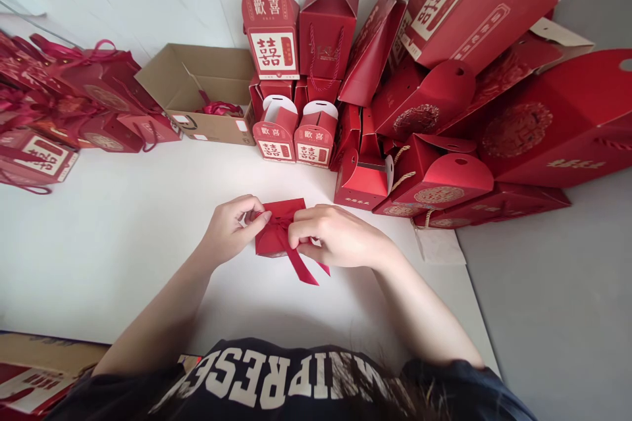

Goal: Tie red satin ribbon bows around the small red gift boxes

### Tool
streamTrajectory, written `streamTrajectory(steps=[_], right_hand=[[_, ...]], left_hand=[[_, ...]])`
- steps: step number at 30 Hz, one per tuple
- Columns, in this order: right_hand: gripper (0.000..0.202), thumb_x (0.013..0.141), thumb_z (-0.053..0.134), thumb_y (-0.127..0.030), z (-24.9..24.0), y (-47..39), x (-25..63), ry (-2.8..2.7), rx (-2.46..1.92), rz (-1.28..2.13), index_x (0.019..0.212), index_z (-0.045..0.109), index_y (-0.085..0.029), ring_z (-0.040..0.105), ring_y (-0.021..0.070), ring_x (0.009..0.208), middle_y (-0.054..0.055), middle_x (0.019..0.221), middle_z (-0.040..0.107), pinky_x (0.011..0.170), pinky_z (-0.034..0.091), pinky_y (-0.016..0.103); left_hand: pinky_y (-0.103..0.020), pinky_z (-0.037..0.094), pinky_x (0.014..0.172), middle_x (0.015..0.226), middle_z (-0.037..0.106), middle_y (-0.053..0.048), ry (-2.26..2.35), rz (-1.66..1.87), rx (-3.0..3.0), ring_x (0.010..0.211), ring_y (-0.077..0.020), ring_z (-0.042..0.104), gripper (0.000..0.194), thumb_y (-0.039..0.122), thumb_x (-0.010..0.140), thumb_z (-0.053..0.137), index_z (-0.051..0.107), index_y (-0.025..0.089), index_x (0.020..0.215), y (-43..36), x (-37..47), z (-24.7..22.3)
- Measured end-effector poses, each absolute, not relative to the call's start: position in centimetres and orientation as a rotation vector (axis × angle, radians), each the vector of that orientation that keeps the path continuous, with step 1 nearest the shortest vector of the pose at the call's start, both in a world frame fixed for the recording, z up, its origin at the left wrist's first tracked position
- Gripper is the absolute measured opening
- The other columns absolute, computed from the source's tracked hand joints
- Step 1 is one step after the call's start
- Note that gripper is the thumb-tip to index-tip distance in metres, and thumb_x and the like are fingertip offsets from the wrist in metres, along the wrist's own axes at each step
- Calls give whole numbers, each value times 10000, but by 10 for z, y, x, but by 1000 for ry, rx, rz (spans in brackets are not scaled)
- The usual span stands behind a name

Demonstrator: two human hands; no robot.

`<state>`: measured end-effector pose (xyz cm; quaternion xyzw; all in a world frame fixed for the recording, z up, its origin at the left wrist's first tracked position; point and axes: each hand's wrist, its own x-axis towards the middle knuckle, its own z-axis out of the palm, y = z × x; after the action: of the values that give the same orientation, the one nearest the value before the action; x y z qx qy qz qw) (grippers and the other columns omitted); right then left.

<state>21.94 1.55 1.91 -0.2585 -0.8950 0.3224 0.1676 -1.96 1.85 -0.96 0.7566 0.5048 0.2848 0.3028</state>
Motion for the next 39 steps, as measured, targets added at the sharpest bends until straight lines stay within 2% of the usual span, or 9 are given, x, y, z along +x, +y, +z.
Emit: streamTrajectory(steps=[6, 9, 10, 14, 19, 26, 30, 35, 39], right_hand=[[154, 853, 558, -57, 21, 13, 221, -2678, -814, 924, 821, 594, -204, 551, 121, 747, -14, 828, 625, 678, 368, 254], [196, 828, 542, -34, 25, 13, 227, -2655, -866, 1027, 898, 592, -211, 533, 112, 706, -12, 854, 628, 631, 365, 237], [194, 836, 538, -48, 26, 13, 228, -2631, -895, 1048, 928, 587, -213, 524, 111, 687, -11, 848, 623, 617, 365, 234], [48, 942, 513, -227, 27, 14, 228, -2480, -1083, 961, 940, 556, -207, 518, 117, 672, 1, 843, 607, 637, 380, 246], [206, 890, 629, -374, 22, 12, 214, -2533, -1096, 832, 896, 512, -204, 498, 132, 697, 5, 870, 578, 635, 375, 254], [57, 949, 493, -220, 17, 7, 200, -2554, -1157, 619, 900, 489, -191, 480, 129, 690, 28, 910, 543, 638, 380, 251], [104, 955, 441, -178, 17, 6, 197, -2594, -1181, 458, 881, 513, -186, 466, 145, 687, 32, 871, 551, 640, 367, 267], [106, 961, 436, -183, 17, 6, 196, -2536, -1216, 464, 880, 504, -181, 488, 157, 708, 34, 837, 567, 686, 390, 280], [119, 985, 406, -196, 16, 7, 195, -2499, -1224, 506, 902, 490, -179, 519, 167, 711, 47, 833, 598, 678, 391, 283]], left_hand=[[-254, 327, 562, 634, 443, 43, 1416, 735, 1937, 598, -103, 394, 204, 161, 818, 539, 425, 186, 651, 19, -21, -10], [-251, 359, 589, 665, 447, 48, 1351, 710, 1890, 626, -111, 414, 56, 162, 826, 542, 520, 211, 810, 21, -27, -6], [-251, 373, 606, 683, 450, 47, 1332, 709, 1894, 647, -115, 423, 84, 158, 825, 549, 550, 222, 879, 22, -29, -4], [-270, 424, 735, 863, 532, 9, 1234, 720, 2020, 798, -132, 494, 162, 160, 819, 595, 648, 241, 949, 25, -34, 3], [-286, 446, 810, 927, 554, -10, 1169, 679, 2058, 875, -144, 543, 46, 229, 847, 616, 650, 214, 821, 25, -33, 5], [-287, 439, 757, 898, 564, -4, 1184, 553, 2050, 839, -149, 538, 95, 292, 835, 648, 611, 210, 805, 26, -38, 3], [-275, 422, 687, 874, 555, -1, 1149, 545, 2001, 784, -136, 530, 109, 298, 847, 639, 626, 208, 788, 25, -39, 5], [-277, 431, 735, 838, 539, 4, 1110, 603, 1992, 772, -133, 506, 25, 210, 858, 600, 624, 212, 859, 24, -34, 6], [-321, 445, 900, 970, 516, -33, 1081, 666, 2054, 952, -173, 541, 39, 229, 850, 616, 640, 207, 828, 22, -29, 4]])
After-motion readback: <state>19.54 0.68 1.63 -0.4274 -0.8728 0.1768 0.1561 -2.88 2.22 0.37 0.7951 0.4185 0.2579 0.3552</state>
